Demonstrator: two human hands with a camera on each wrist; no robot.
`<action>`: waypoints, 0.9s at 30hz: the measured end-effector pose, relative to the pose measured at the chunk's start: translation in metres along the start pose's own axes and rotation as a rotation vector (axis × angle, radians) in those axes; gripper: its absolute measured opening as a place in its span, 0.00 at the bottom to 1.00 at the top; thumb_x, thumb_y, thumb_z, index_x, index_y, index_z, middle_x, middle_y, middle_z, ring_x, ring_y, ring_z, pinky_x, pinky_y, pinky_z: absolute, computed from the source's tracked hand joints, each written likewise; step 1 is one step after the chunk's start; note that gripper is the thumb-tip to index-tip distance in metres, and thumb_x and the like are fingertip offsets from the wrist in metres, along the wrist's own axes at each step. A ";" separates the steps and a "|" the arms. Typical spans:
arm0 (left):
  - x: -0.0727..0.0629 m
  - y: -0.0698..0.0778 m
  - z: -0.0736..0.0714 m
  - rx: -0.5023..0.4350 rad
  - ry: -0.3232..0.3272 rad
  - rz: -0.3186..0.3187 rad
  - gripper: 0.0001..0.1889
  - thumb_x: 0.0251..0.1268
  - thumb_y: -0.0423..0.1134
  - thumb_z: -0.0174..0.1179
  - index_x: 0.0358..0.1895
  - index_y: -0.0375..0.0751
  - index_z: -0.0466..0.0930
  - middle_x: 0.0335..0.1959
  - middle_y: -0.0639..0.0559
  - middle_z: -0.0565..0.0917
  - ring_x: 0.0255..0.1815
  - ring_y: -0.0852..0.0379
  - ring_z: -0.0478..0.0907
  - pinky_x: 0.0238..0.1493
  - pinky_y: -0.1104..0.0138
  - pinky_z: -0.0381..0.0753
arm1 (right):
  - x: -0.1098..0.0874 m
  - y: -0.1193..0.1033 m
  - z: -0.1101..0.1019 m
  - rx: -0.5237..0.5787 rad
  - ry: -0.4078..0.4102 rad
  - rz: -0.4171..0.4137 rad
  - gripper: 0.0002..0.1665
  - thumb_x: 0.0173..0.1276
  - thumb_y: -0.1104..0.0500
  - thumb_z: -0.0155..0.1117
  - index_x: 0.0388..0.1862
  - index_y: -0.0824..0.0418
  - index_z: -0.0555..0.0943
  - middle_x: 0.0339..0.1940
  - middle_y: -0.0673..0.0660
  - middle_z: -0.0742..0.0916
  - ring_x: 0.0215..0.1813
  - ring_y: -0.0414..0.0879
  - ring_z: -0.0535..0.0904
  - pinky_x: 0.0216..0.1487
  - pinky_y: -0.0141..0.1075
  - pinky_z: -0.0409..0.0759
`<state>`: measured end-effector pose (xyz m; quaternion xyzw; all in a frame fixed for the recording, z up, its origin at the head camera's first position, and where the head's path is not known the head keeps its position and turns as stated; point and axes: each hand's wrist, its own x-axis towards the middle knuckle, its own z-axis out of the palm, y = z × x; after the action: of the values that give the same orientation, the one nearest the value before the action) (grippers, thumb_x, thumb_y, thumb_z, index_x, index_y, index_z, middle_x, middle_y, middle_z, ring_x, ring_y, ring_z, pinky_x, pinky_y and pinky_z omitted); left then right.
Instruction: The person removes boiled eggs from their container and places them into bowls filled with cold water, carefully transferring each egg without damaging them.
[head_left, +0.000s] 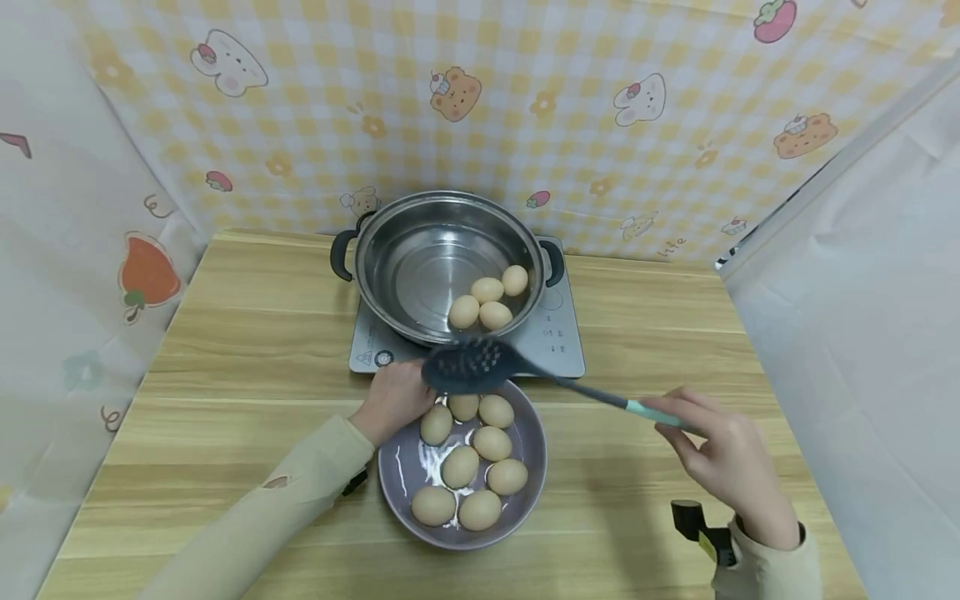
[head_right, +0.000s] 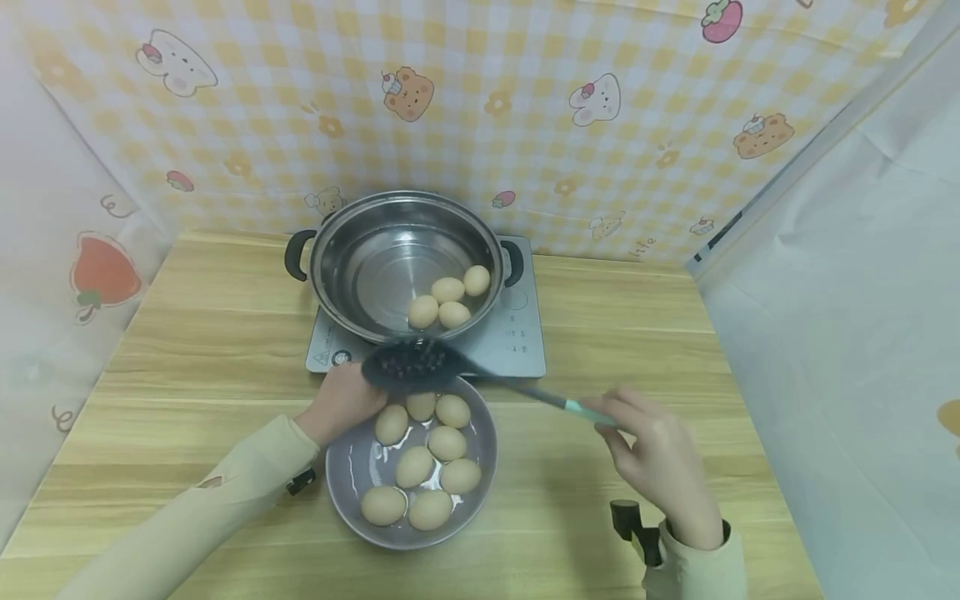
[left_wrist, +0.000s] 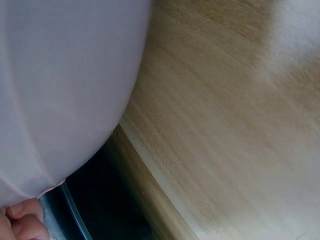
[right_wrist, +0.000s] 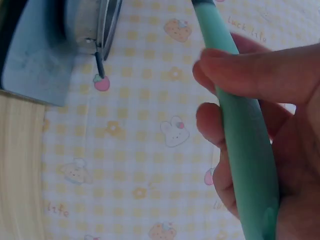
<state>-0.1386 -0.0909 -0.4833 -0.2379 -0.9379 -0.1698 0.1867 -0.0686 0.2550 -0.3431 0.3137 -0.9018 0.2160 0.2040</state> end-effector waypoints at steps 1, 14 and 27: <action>0.000 0.000 0.000 -0.001 0.001 -0.003 0.09 0.54 0.38 0.61 0.21 0.43 0.74 0.14 0.51 0.76 0.10 0.53 0.71 0.10 0.63 0.65 | 0.003 0.000 0.000 -0.029 0.009 0.014 0.14 0.49 0.67 0.69 0.37 0.60 0.83 0.29 0.48 0.83 0.22 0.36 0.74 0.19 0.21 0.63; 0.001 0.000 0.002 0.011 0.009 0.012 0.11 0.60 0.41 0.57 0.21 0.43 0.72 0.13 0.51 0.75 0.11 0.51 0.72 0.10 0.61 0.65 | 0.043 -0.002 0.051 -0.307 0.237 0.142 0.18 0.45 0.75 0.61 0.34 0.59 0.85 0.24 0.54 0.83 0.17 0.47 0.75 0.13 0.32 0.60; 0.000 0.000 0.002 0.010 0.028 0.013 0.11 0.60 0.41 0.57 0.21 0.43 0.72 0.13 0.50 0.75 0.11 0.50 0.73 0.10 0.60 0.66 | 0.059 -0.006 0.076 -0.384 0.310 0.101 0.25 0.45 0.78 0.49 0.30 0.57 0.86 0.22 0.52 0.82 0.18 0.49 0.74 0.15 0.33 0.55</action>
<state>-0.1394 -0.0901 -0.4854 -0.2406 -0.9346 -0.1670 0.2020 -0.1251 0.1834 -0.3739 0.1870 -0.8989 0.0961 0.3845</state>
